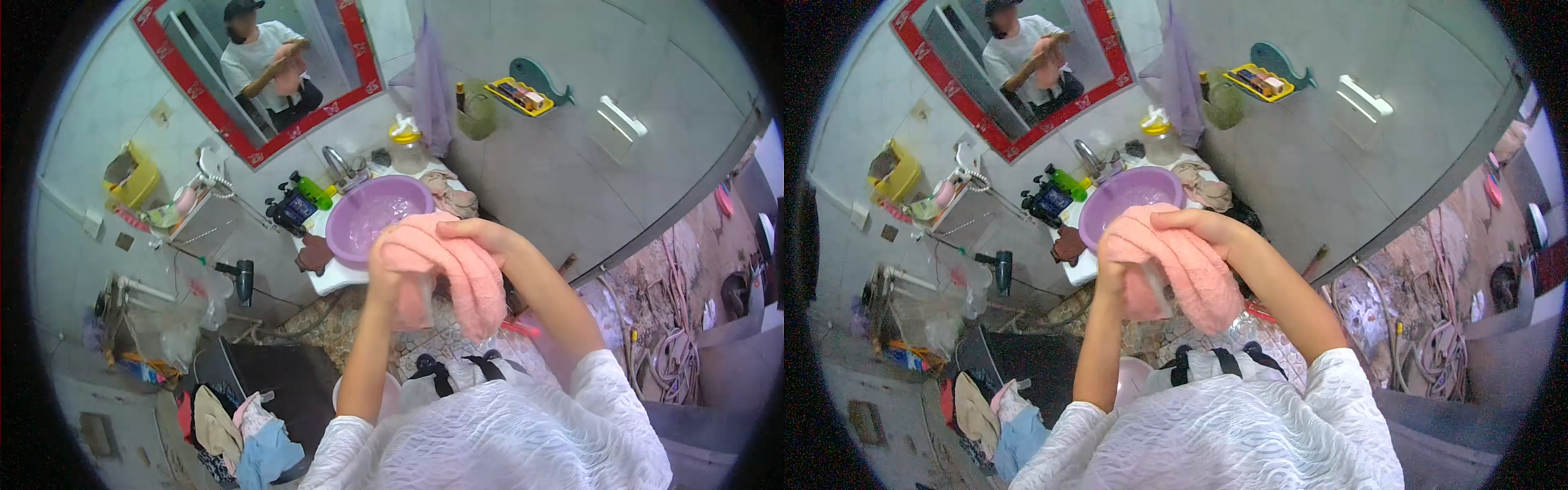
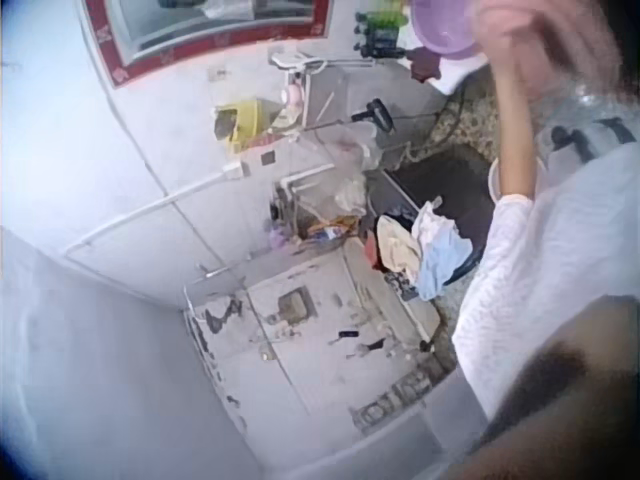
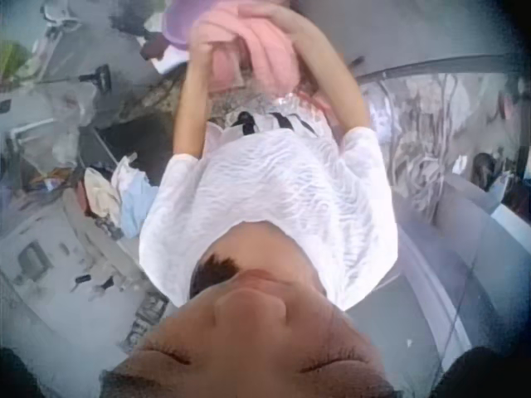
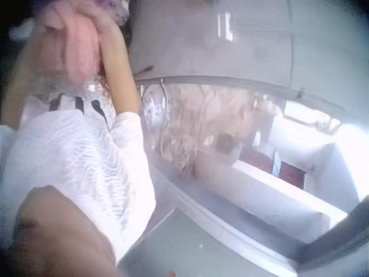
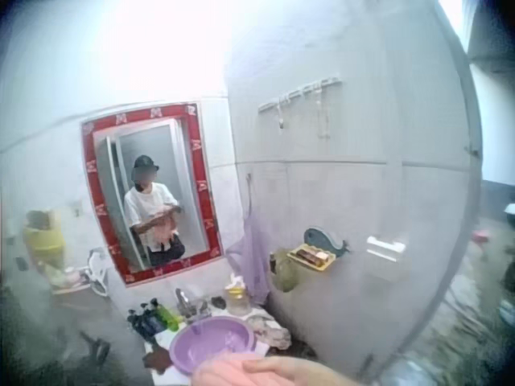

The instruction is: The person washes a towel by hand in a basin of soapy water, scrubbing the fabric against itself, rinsing it under the tap, and wringing it out before placing it in another basin.

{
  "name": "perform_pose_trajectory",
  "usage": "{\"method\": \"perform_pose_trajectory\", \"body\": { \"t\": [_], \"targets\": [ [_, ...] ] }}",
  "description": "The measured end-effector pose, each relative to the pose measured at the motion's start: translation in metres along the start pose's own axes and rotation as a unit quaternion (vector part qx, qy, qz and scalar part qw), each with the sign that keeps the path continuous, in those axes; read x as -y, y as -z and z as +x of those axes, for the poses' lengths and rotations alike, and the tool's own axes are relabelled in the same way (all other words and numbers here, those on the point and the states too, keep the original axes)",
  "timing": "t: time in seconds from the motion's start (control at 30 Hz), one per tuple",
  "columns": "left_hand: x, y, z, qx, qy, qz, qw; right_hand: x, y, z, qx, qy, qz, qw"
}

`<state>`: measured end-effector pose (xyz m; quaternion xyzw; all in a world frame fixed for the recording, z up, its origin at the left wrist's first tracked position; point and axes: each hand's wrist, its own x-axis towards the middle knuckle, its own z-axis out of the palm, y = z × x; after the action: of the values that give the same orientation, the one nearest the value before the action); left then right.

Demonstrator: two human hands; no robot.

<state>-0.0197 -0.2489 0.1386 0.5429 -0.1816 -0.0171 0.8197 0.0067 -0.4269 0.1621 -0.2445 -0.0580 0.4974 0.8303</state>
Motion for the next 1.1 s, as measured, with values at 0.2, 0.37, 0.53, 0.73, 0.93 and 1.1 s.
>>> {"method": "perform_pose_trajectory", "body": {
  "t": [0.2,0.37,0.53,0.73,0.93,1.1],
  "targets": [
    [-0.016,-0.004,-0.002,-0.086,0.038,0.019,0.995,-0.038,0.026,-0.012,-0.073,0.152,-0.117,0.979],
    [-0.021,0.019,-0.005,-0.066,-0.059,-0.143,0.986,-0.063,0.089,-0.012,-0.207,0.307,-0.495,0.786],
    [-0.016,0.024,0.011,-0.106,-0.086,-0.263,0.955,-0.092,0.089,0.014,-0.104,0.293,-0.467,0.828],
    [0.003,0.007,0.027,0.025,-0.199,-0.202,0.959,-0.118,0.05,0.029,0.019,0.246,0.005,0.969],
    [0.029,0.029,0.024,-0.064,-0.256,-0.039,0.964,-0.152,0.036,0.037,-0.055,0.18,-0.19,0.964],
    [0.034,0.033,0.026,-0.053,-0.225,-0.077,0.97,-0.144,0.045,0.035,-0.123,-0.016,-0.109,0.986]
  ]
}}
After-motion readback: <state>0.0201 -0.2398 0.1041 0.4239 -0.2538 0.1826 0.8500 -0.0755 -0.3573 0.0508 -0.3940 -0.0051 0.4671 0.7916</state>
